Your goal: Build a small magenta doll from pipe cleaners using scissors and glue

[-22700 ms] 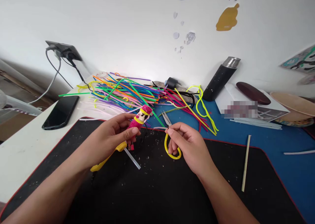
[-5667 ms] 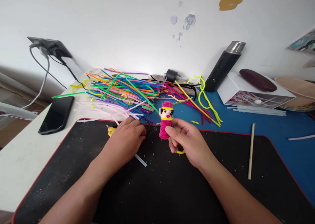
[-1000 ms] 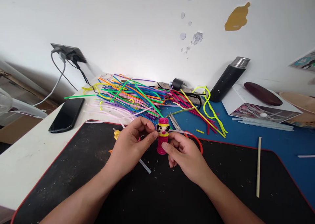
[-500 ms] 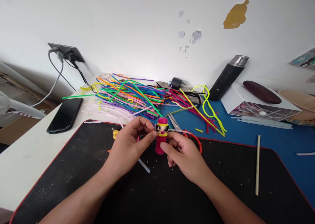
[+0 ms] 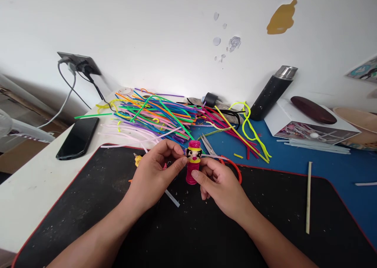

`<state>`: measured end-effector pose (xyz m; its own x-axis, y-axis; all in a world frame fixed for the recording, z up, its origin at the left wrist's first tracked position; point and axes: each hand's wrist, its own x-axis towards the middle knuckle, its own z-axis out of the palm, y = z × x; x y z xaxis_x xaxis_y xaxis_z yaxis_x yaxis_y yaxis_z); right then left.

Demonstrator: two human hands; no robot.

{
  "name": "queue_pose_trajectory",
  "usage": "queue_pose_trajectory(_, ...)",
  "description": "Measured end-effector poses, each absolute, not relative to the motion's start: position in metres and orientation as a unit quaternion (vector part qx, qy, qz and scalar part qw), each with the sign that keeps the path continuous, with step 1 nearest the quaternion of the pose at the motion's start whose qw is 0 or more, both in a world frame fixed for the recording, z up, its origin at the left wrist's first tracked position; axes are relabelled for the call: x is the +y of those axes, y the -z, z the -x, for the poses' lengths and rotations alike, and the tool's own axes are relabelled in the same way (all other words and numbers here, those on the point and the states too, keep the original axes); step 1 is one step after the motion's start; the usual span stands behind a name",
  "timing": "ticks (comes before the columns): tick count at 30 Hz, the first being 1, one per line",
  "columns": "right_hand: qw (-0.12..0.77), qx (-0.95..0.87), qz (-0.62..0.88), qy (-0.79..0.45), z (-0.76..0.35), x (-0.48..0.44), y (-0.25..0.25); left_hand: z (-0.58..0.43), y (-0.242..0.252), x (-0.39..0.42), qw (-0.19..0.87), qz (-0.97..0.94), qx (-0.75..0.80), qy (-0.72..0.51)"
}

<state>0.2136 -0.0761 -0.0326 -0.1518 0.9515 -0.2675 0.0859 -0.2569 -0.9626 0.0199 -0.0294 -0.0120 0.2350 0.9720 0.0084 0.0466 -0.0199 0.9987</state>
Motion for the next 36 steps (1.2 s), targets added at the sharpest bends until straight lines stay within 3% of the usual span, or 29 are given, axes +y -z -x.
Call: queue_pose_trajectory(36, 0.382, -0.454, 0.524, -0.611, -0.2192, -0.0718, 0.0337, -0.0186, 0.0061, -0.0290, 0.528, -0.568, 0.448, -0.445)
